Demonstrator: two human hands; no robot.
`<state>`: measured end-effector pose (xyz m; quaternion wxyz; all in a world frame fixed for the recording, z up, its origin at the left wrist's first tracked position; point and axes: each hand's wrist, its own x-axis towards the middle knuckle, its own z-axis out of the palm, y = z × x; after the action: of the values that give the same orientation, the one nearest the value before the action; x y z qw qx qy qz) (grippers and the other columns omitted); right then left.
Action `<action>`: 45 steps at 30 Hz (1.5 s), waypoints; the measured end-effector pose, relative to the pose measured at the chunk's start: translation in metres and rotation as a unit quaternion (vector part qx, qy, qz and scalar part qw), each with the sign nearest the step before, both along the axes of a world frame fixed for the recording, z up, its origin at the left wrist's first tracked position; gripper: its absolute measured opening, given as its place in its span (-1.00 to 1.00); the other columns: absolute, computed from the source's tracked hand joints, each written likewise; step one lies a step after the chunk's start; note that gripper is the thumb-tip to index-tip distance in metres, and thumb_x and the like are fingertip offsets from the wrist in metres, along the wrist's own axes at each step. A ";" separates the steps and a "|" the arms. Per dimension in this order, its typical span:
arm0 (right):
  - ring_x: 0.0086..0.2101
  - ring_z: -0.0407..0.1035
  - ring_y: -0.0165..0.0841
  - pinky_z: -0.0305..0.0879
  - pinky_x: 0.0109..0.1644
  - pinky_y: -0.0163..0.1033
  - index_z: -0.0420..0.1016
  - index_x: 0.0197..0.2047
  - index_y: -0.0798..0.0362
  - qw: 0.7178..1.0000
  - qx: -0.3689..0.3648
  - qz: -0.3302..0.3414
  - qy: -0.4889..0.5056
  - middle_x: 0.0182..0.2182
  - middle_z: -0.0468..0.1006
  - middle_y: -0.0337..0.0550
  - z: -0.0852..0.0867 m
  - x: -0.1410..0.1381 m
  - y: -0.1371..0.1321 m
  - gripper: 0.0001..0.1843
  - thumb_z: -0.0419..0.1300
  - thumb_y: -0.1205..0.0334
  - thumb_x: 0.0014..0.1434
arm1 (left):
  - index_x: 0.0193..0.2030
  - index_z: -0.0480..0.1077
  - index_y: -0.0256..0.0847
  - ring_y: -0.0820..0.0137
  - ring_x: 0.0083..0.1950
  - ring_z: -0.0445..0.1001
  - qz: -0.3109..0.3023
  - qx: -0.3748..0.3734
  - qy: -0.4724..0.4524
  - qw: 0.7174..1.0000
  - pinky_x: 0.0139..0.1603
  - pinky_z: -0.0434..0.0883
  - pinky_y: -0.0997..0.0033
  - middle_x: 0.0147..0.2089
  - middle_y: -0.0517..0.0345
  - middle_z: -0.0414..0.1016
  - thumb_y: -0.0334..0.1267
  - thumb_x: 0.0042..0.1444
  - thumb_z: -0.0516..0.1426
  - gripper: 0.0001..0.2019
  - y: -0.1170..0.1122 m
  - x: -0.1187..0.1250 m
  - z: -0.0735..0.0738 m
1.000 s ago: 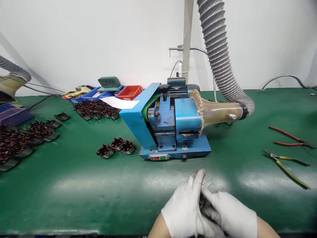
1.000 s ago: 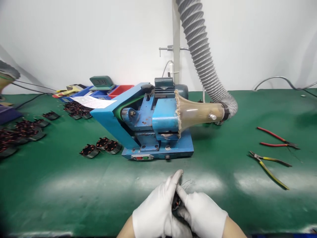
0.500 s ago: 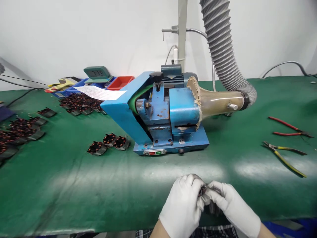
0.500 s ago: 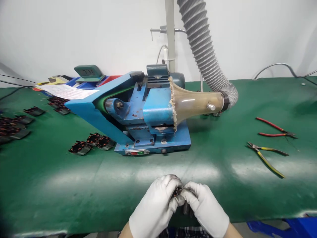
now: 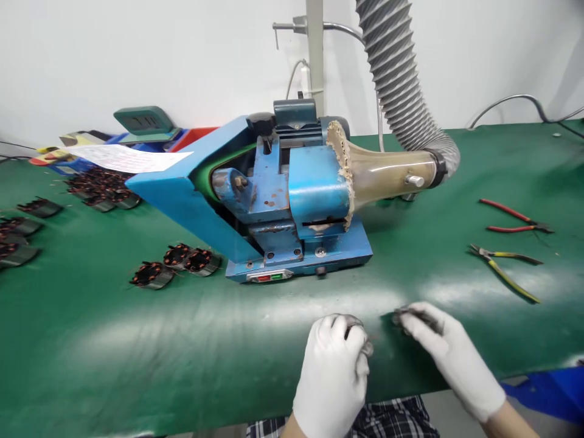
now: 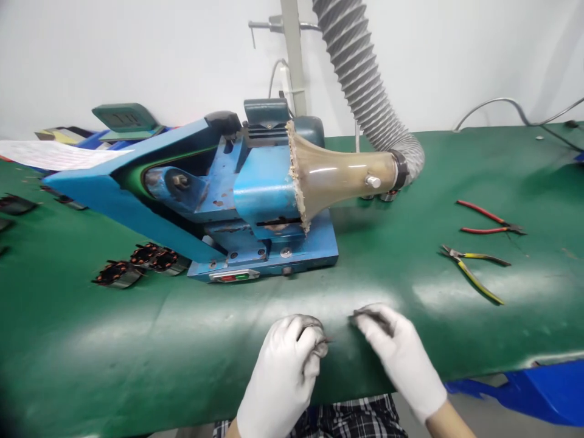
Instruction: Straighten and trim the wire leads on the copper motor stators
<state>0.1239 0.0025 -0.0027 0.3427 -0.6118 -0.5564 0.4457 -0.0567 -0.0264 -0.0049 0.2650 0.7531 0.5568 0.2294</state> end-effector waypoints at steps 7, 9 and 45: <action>-0.37 0.34 -0.33 0.30 -0.31 -0.23 0.48 -0.43 0.01 0.943 0.245 0.060 -0.217 -0.40 0.42 -0.14 -0.021 -0.022 -0.011 -0.79 0.07 0.30 0.18 | -0.34 0.23 -0.17 0.27 -0.17 0.28 -0.017 0.018 0.009 1.000 -0.15 0.25 0.18 -0.22 0.13 0.33 -0.55 -0.03 -0.06 -0.79 0.002 0.000 0.000; -0.38 0.33 -0.29 0.30 -0.32 -0.18 0.47 -0.41 0.03 0.914 0.289 0.015 -0.285 -0.39 0.43 -0.11 -0.023 -0.015 -0.006 -0.80 0.07 0.26 0.20 | -0.35 0.22 -0.17 0.27 -0.19 0.28 -0.019 0.033 -0.006 0.999 -0.16 0.25 0.19 -0.24 0.13 0.33 -0.53 -0.01 -0.06 -0.82 0.003 0.000 -0.001; -0.53 0.35 -0.42 0.30 -0.44 -0.36 0.41 -0.10 0.07 0.883 0.323 0.256 -0.226 -0.49 0.40 -0.17 -0.025 -0.015 0.000 -0.71 -0.12 0.34 0.30 | 0.06 0.19 -0.18 0.02 0.22 0.20 0.040 0.042 -0.010 0.998 0.12 0.28 -0.11 0.19 -0.15 0.21 -0.34 -0.33 0.34 -0.27 -0.001 -0.030 -0.019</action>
<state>0.1091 0.0027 -0.0278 0.2599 -0.3882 -0.8690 0.1631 -0.0865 -0.0271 -0.0241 0.2286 0.7383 0.5740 0.2706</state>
